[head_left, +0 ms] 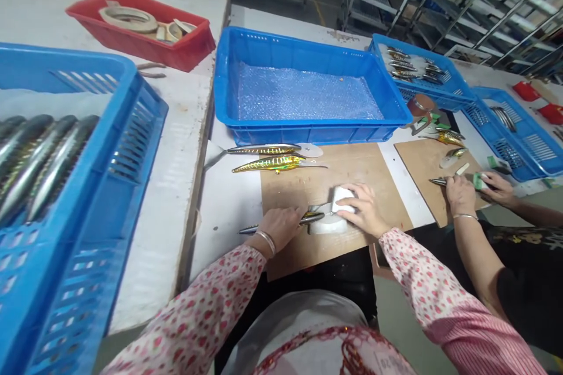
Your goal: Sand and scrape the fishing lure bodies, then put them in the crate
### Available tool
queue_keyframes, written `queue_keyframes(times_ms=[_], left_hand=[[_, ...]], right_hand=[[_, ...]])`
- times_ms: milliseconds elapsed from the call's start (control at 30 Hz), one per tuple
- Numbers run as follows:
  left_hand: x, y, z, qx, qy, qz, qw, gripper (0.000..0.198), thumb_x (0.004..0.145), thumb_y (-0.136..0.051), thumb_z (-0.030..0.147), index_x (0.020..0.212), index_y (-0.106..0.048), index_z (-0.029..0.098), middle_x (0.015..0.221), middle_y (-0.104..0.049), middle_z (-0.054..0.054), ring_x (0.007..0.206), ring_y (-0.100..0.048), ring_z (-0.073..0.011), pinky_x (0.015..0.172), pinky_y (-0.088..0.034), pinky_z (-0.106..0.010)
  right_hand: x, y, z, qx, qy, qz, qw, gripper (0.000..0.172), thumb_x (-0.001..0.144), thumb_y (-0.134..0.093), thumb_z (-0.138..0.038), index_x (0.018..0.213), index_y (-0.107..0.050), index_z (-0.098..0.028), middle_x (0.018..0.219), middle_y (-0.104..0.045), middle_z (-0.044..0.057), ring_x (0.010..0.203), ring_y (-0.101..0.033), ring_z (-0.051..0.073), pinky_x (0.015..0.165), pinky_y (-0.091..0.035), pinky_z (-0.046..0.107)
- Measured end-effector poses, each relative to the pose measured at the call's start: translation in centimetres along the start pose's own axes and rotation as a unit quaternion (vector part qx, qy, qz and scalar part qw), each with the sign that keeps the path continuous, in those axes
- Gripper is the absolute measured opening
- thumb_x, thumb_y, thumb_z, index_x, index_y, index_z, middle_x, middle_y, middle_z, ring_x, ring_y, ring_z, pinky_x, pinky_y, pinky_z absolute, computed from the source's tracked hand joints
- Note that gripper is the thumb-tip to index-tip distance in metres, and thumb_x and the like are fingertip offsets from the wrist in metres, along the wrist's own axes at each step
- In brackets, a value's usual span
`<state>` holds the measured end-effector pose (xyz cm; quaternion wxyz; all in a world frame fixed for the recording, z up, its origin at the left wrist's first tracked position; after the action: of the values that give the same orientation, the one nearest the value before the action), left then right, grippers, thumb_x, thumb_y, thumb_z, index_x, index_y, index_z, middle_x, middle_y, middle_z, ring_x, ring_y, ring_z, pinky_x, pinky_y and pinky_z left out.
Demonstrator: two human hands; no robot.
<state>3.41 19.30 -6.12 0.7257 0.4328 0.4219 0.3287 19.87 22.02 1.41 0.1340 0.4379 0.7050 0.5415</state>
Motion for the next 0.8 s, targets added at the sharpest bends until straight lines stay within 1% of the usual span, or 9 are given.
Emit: queue_keyframes(times_ms=[67, 100, 267, 367, 500, 633, 800], left_hand=[[-0.1, 0.0, 0.2, 0.005, -0.008, 0.004, 1.000, 0.028, 0.090, -0.045, 0.030, 0.115, -0.052, 0.021, 0.097, -0.068, -0.010, 0.084, -0.067, -0.0263, 0.069, -0.049, -0.035], [-0.1, 0.0, 0.3, 0.008, -0.011, 0.006, 1.000, 0.028, 0.090, -0.044, 0.030, 0.116, -0.052, 0.021, 0.098, -0.068, -0.010, 0.084, -0.067, -0.0256, 0.069, -0.049, -0.034], [-0.5, -0.1, 0.4, 0.013, -0.002, 0.002, 1.000, 0.029, 0.090, -0.044, 0.030, 0.116, -0.051, 0.019, 0.100, -0.066, -0.011, 0.086, -0.066, -0.0244, 0.070, -0.049, -0.033], [-0.7, 0.0, 0.6, 0.018, -0.002, -0.004, 1.000, 0.027, 0.088, -0.046, 0.025, 0.115, -0.051, 0.020, 0.101, -0.066, -0.011, 0.086, -0.066, -0.0262, 0.069, -0.049, -0.036], [-0.8, 0.2, 0.9, 0.022, -0.001, -0.001, 1.000, 0.025, 0.090, -0.043, 0.023, 0.112, -0.052, 0.018, 0.099, -0.066, -0.011, 0.084, -0.066, -0.0284, 0.067, -0.050, -0.037], [-0.9, 0.1, 0.8, 0.012, 0.002, 0.001, 1.000, 0.022, 0.091, -0.041, 0.022, 0.108, -0.053, 0.017, 0.098, -0.066, -0.012, 0.085, -0.066, -0.0269, 0.068, -0.050, -0.037], [-0.9, -0.1, 0.9, 0.016, -0.013, 0.018, 1.000, 0.024, 0.091, -0.037, 0.020, 0.110, -0.052, 0.018, 0.099, -0.065, -0.011, 0.086, -0.066, -0.0255, 0.069, -0.051, -0.037]], right_hand=[[-0.2, 0.1, 0.6, 0.017, -0.022, 0.025, 0.999, 0.013, 0.088, -0.075, -0.037, 0.091, -0.073, -0.025, 0.123, -0.053, 0.005, 0.110, -0.046, 0.030, 0.094, -0.038, 0.045], [-0.2, -0.2, 0.7, 0.015, -0.027, 0.024, 0.999, 0.012, 0.088, -0.076, -0.036, 0.091, -0.073, -0.025, 0.123, -0.053, 0.004, 0.110, -0.046, 0.031, 0.094, -0.038, 0.045], [1.4, -1.9, -0.9, 0.012, 0.007, -0.010, 1.000, 0.017, 0.081, -0.084, -0.034, 0.094, -0.074, -0.029, 0.127, -0.050, 0.002, 0.113, -0.043, 0.030, 0.094, -0.038, 0.044], [1.4, -1.6, -1.1, 0.031, 0.019, -0.013, 0.999, 0.016, 0.083, -0.081, -0.035, 0.095, -0.073, -0.028, 0.128, -0.050, 0.002, 0.114, -0.043, 0.030, 0.095, -0.038, 0.044], [1.3, -1.4, -1.3, 0.021, 0.020, -0.016, 0.999, 0.013, 0.085, -0.079, -0.036, 0.093, -0.074, -0.027, 0.127, -0.051, 0.003, 0.113, -0.043, 0.032, 0.095, -0.037, 0.046], [1.9, -2.0, -2.7, 0.002, 0.036, -0.031, 0.999, 0.017, 0.083, -0.082, -0.036, 0.096, -0.073, -0.029, 0.131, -0.048, 0.002, 0.116, -0.040, 0.032, 0.095, -0.036, 0.046], [1.4, -1.0, -2.8, 0.013, 0.042, -0.015, 0.999, 0.013, 0.087, -0.077, -0.034, 0.096, -0.072, -0.026, 0.130, -0.048, 0.004, 0.114, -0.042, 0.032, 0.097, -0.035, 0.047]])
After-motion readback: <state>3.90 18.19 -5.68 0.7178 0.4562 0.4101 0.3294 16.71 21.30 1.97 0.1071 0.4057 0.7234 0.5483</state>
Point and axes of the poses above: each hand's wrist, its own x-axis towards the middle knuckle, its own y-axis out of the back of the hand, z = x × y, the point moved 10 cm from there along x, towards the middle knuckle
